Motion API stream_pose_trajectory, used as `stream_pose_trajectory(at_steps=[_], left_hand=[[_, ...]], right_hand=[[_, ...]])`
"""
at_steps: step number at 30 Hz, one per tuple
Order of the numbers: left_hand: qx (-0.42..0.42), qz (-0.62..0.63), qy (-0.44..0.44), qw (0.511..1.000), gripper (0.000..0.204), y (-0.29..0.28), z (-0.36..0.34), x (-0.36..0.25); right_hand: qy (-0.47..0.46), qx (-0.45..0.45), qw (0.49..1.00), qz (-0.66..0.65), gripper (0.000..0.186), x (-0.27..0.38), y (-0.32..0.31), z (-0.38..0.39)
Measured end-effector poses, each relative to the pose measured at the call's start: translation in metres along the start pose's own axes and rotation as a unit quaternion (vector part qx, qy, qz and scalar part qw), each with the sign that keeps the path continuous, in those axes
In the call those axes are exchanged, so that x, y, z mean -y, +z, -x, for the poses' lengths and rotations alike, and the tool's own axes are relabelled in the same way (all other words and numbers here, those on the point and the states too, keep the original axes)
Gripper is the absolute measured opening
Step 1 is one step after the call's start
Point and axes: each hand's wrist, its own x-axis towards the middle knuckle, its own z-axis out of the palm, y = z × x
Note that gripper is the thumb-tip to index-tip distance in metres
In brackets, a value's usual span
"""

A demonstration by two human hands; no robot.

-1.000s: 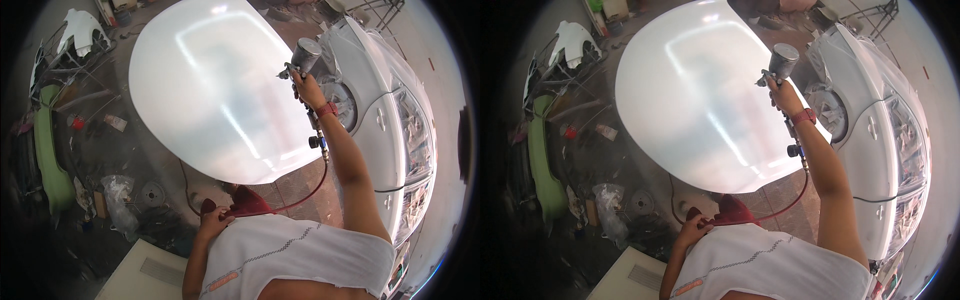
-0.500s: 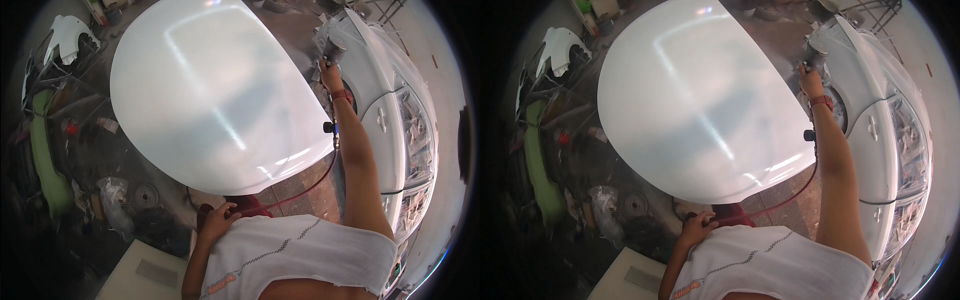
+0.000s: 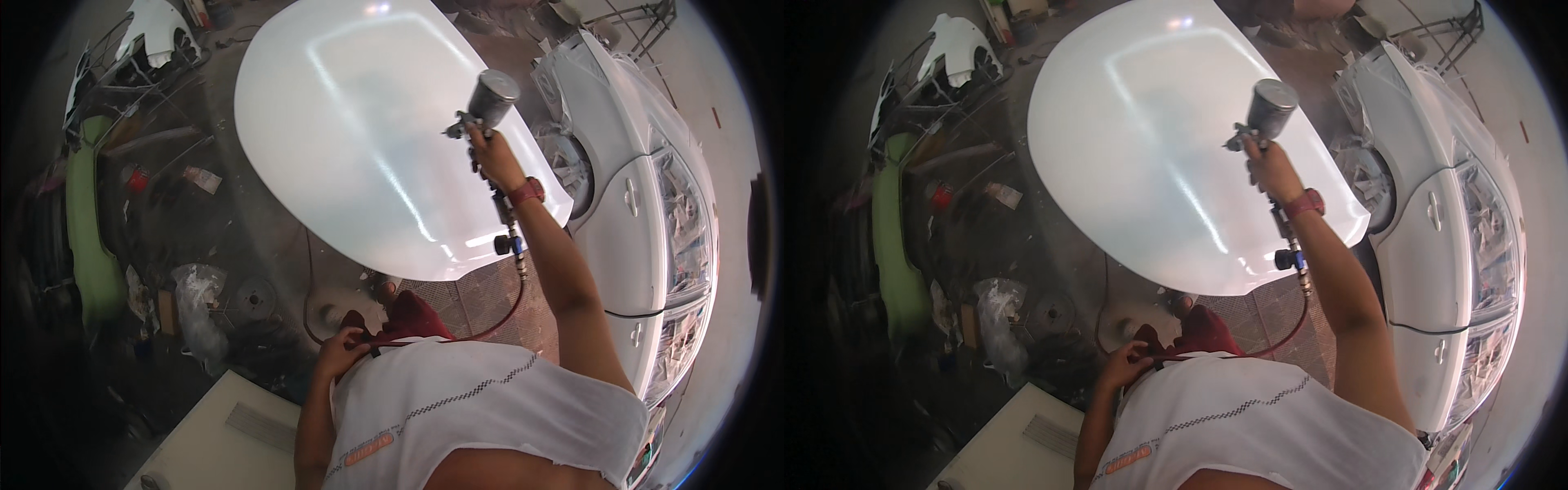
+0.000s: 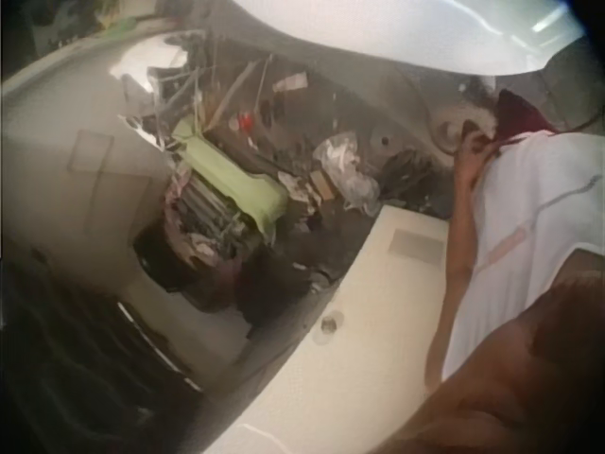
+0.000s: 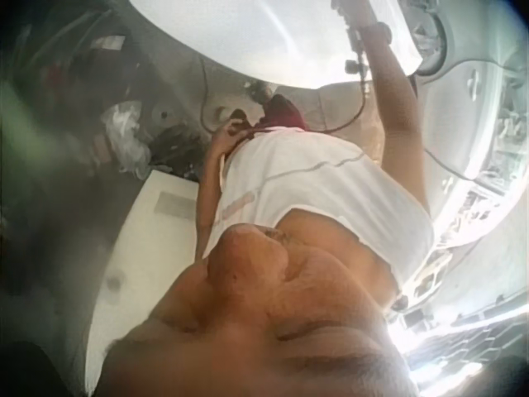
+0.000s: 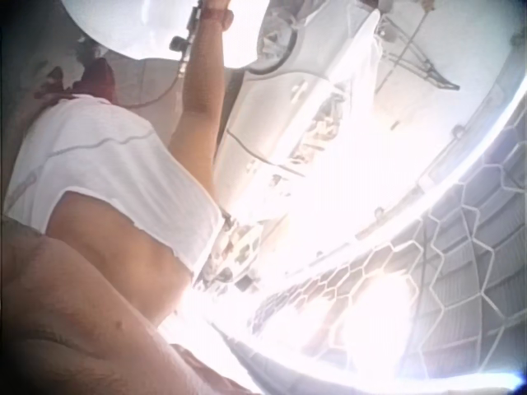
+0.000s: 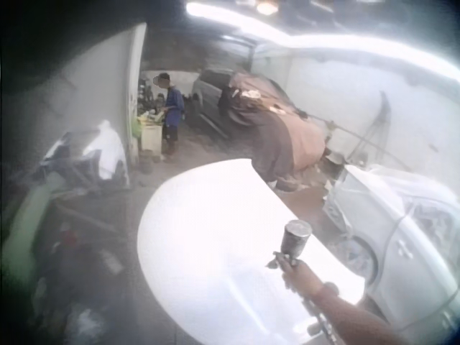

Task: The person prepares white paint by pouring it into a spray gun cup, then walks to a white car hood and applies multiple coats of paint using the spray gun. The person moves around the hood to cover different areas evenly.

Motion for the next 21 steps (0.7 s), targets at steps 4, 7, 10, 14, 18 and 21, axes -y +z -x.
stream_pose_trajectory(at_steps=[4,7,10,14,18,21], left_hand=[[-0.032,0.083,-0.048,0.995,0.056,-0.018,0.042,0.072],[-0.079,0.120,-0.008,0.990,0.057,-0.034,0.069,0.115],[-0.082,0.098,-0.069,0.989,0.056,-0.051,0.091,0.144],[-0.106,0.120,-0.082,0.984,0.054,-0.063,0.113,0.159],[-0.126,0.106,-0.076,0.983,0.055,-0.064,0.118,0.161],[-0.114,0.090,-0.055,0.988,0.057,-0.059,0.110,0.154]], right_hand=[[-0.025,0.068,0.997,0.005,0.052,0.054,0.085,0.055],[-0.054,0.093,0.994,0.013,0.054,0.084,0.145,0.084],[-0.120,0.111,0.986,0.040,0.054,0.102,0.200,0.100],[-0.170,0.117,0.976,0.067,0.058,0.115,0.257,0.118],[-0.179,0.177,0.965,0.069,0.061,0.112,0.275,0.138],[-0.089,0.237,0.967,-0.018,0.059,0.100,0.253,0.138]])
